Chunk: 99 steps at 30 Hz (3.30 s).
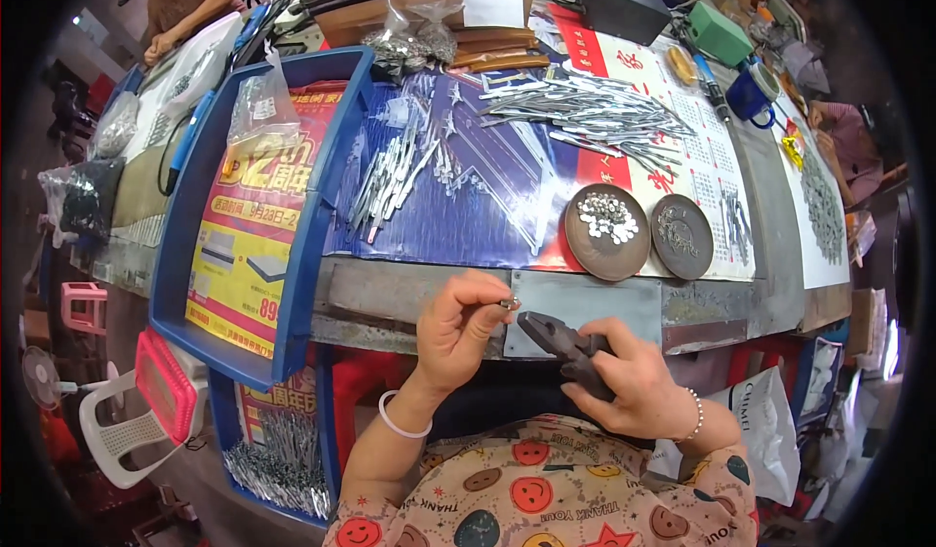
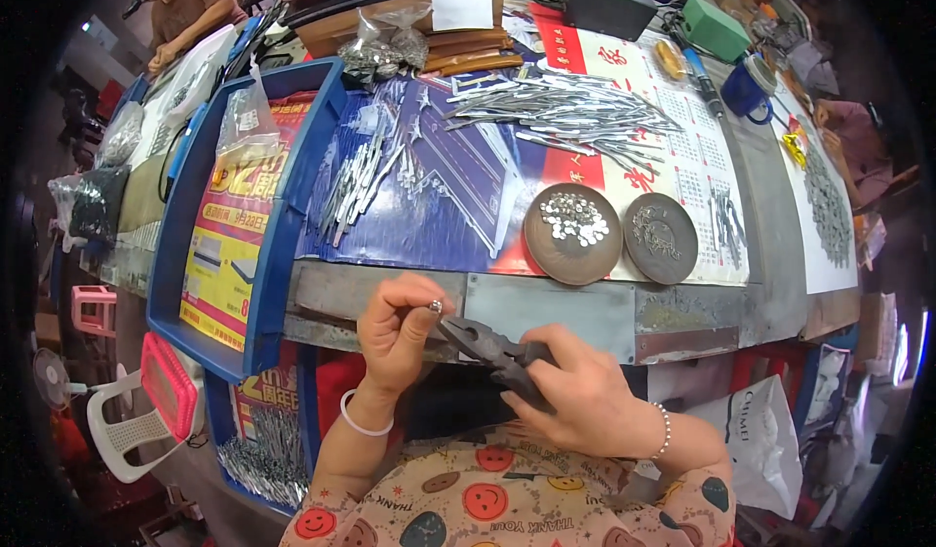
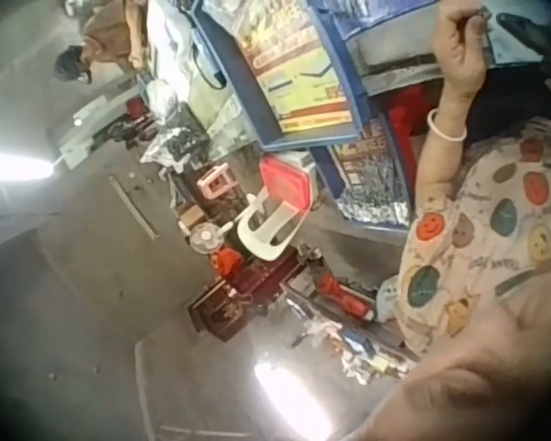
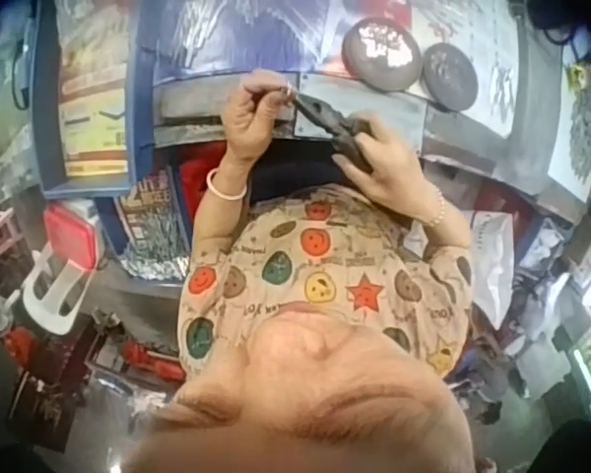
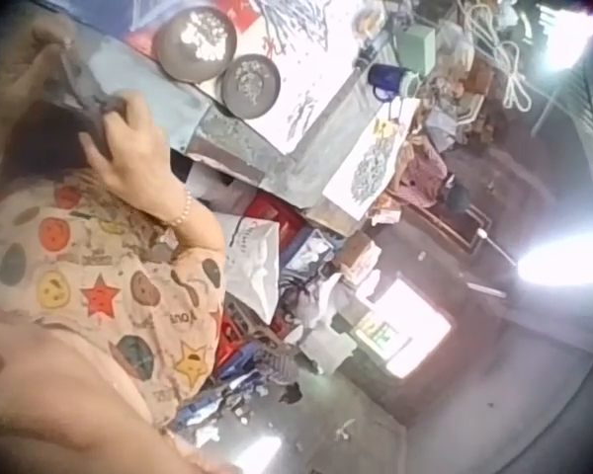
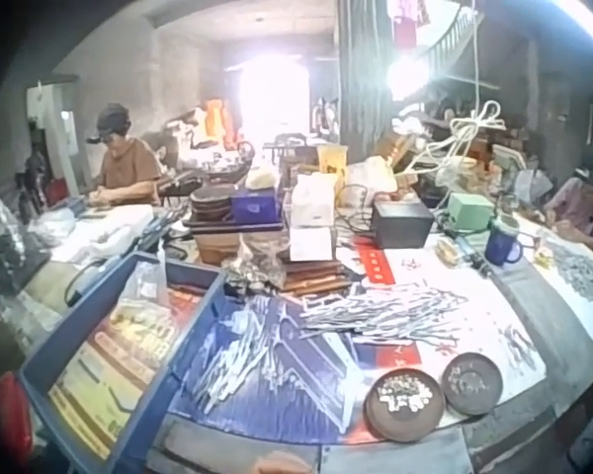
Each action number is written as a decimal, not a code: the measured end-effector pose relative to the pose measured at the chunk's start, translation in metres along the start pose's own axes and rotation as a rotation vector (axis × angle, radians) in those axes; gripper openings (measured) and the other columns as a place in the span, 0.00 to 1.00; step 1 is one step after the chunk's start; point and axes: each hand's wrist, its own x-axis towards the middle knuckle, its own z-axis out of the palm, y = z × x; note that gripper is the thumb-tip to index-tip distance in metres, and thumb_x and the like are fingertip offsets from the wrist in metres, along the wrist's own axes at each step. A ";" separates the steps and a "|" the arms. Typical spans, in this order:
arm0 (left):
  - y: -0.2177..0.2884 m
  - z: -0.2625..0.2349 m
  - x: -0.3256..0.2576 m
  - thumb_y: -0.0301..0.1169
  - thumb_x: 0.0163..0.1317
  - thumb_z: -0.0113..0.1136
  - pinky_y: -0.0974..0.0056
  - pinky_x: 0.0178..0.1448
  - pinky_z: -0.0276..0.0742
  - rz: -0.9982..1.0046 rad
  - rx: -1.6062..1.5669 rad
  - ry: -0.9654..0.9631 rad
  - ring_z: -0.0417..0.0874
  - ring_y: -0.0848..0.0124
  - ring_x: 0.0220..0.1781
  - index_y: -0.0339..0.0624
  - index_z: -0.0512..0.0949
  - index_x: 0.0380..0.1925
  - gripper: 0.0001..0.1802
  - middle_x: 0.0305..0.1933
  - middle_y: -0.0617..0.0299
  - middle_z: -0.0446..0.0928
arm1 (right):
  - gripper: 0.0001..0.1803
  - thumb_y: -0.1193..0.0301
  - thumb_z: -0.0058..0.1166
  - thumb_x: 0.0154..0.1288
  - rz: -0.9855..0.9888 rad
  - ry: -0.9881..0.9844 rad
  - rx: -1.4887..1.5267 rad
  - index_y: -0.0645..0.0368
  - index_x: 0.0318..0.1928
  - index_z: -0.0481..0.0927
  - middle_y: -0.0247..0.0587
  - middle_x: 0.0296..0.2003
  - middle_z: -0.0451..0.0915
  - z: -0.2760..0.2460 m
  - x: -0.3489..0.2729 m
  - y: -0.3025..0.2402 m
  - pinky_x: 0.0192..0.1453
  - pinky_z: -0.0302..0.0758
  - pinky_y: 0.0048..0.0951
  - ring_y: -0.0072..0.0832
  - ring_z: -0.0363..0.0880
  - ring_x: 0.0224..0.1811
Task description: Assembling small metal components by crimping or manipulating them with pliers.
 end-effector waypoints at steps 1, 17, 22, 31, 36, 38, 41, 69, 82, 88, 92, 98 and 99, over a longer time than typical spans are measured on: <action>0.002 0.000 0.001 0.25 0.69 0.56 0.71 0.43 0.76 0.001 -0.008 0.003 0.78 0.74 0.37 0.35 0.73 0.42 0.06 0.40 0.54 0.76 | 0.14 0.70 0.69 0.51 0.004 -0.004 -0.006 0.64 0.29 0.75 0.51 0.44 0.75 -0.003 0.004 -0.001 0.32 0.77 0.37 0.41 0.79 0.31; -0.002 -0.003 -0.002 0.31 0.70 0.57 0.73 0.37 0.74 0.016 -0.032 0.004 0.75 0.76 0.32 0.36 0.71 0.41 0.09 0.39 0.53 0.78 | 0.17 0.68 0.68 0.50 -0.161 0.191 -0.238 0.62 0.40 0.82 0.46 0.43 0.74 -0.043 0.028 -0.037 0.29 0.77 0.34 0.36 0.79 0.35; -0.004 -0.003 -0.005 0.27 0.70 0.55 0.72 0.38 0.74 0.023 0.052 0.000 0.75 0.73 0.33 0.35 0.71 0.40 0.06 0.40 0.53 0.78 | 0.13 0.69 0.70 0.48 -0.090 -0.074 -0.239 0.62 0.32 0.80 0.45 0.40 0.73 -0.034 0.034 -0.021 0.30 0.75 0.32 0.33 0.76 0.28; -0.002 -0.002 -0.002 0.26 0.71 0.54 0.71 0.39 0.75 -0.037 -0.029 0.049 0.76 0.74 0.33 0.35 0.70 0.40 0.06 0.40 0.52 0.76 | 0.13 0.69 0.69 0.51 -0.061 -0.067 -0.120 0.63 0.32 0.79 0.49 0.40 0.73 -0.035 0.032 -0.012 0.29 0.75 0.35 0.39 0.77 0.28; 0.007 0.006 -0.007 0.30 0.72 0.53 0.71 0.37 0.76 -0.176 -0.283 0.136 0.76 0.72 0.31 0.37 0.68 0.40 0.08 0.38 0.54 0.73 | 0.14 0.68 0.70 0.50 -0.008 -0.029 -0.094 0.63 0.32 0.80 0.48 0.41 0.73 -0.022 0.002 -0.004 0.32 0.75 0.36 0.38 0.77 0.30; 0.015 0.013 -0.009 0.30 0.72 0.53 0.71 0.36 0.76 -0.312 -0.357 0.158 0.76 0.73 0.31 0.37 0.69 0.40 0.07 0.38 0.55 0.74 | 0.14 0.65 0.67 0.53 0.072 -0.172 -0.087 0.62 0.35 0.81 0.47 0.43 0.71 -0.015 -0.009 0.003 0.36 0.76 0.40 0.41 0.77 0.38; 0.029 0.020 -0.013 0.31 0.73 0.52 0.72 0.34 0.75 -0.531 -0.461 0.193 0.76 0.74 0.29 0.39 0.69 0.40 0.07 0.38 0.56 0.74 | 0.15 0.63 0.68 0.52 0.062 -0.184 -0.111 0.61 0.34 0.81 0.46 0.43 0.69 -0.010 -0.019 0.006 0.38 0.75 0.39 0.40 0.74 0.41; 0.037 0.040 -0.024 0.28 0.72 0.53 0.74 0.25 0.67 -0.778 -0.207 0.121 0.69 0.80 0.20 0.37 0.72 0.37 0.05 0.26 0.67 0.71 | 0.16 0.62 0.67 0.49 0.016 -0.193 -0.365 0.56 0.37 0.82 0.41 0.35 0.65 -0.004 -0.044 0.023 0.36 0.71 0.33 0.36 0.70 0.35; 0.037 0.035 -0.030 0.28 0.72 0.53 0.75 0.24 0.65 -0.684 -0.212 0.169 0.68 0.78 0.20 0.38 0.71 0.38 0.05 0.34 0.63 0.73 | 0.21 0.61 0.65 0.55 0.081 -0.270 -0.031 0.62 0.45 0.81 0.48 0.37 0.65 -0.004 -0.044 0.022 0.37 0.74 0.36 0.41 0.72 0.39; 0.041 0.036 -0.032 0.28 0.73 0.52 0.75 0.26 0.66 -0.754 -0.214 0.138 0.70 0.79 0.22 0.37 0.70 0.37 0.06 0.28 0.65 0.70 | 0.20 0.62 0.66 0.52 0.036 -0.232 -0.140 0.59 0.43 0.82 0.45 0.37 0.65 -0.001 -0.043 0.021 0.35 0.72 0.32 0.37 0.70 0.39; 0.041 0.037 -0.031 0.27 0.73 0.52 0.74 0.26 0.66 -0.748 -0.189 0.155 0.70 0.79 0.22 0.37 0.70 0.37 0.06 0.28 0.66 0.70 | 0.18 0.62 0.67 0.51 0.025 -0.203 -0.162 0.57 0.40 0.82 0.43 0.36 0.65 0.000 -0.043 0.022 0.34 0.71 0.31 0.36 0.69 0.38; 0.040 0.039 -0.028 0.27 0.72 0.52 0.74 0.26 0.67 -0.760 -0.189 0.168 0.70 0.79 0.22 0.37 0.71 0.37 0.05 0.27 0.66 0.70 | 0.15 0.62 0.67 0.48 0.030 -0.187 -0.183 0.56 0.34 0.82 0.41 0.35 0.64 0.000 -0.041 0.023 0.33 0.69 0.31 0.35 0.68 0.38; 0.040 0.039 -0.027 0.27 0.72 0.52 0.74 0.26 0.67 -0.762 -0.184 0.176 0.70 0.79 0.22 0.36 0.71 0.37 0.05 0.27 0.66 0.70 | 0.15 0.63 0.67 0.47 0.028 -0.172 -0.195 0.56 0.33 0.81 0.41 0.35 0.64 0.000 -0.042 0.023 0.32 0.68 0.30 0.34 0.68 0.37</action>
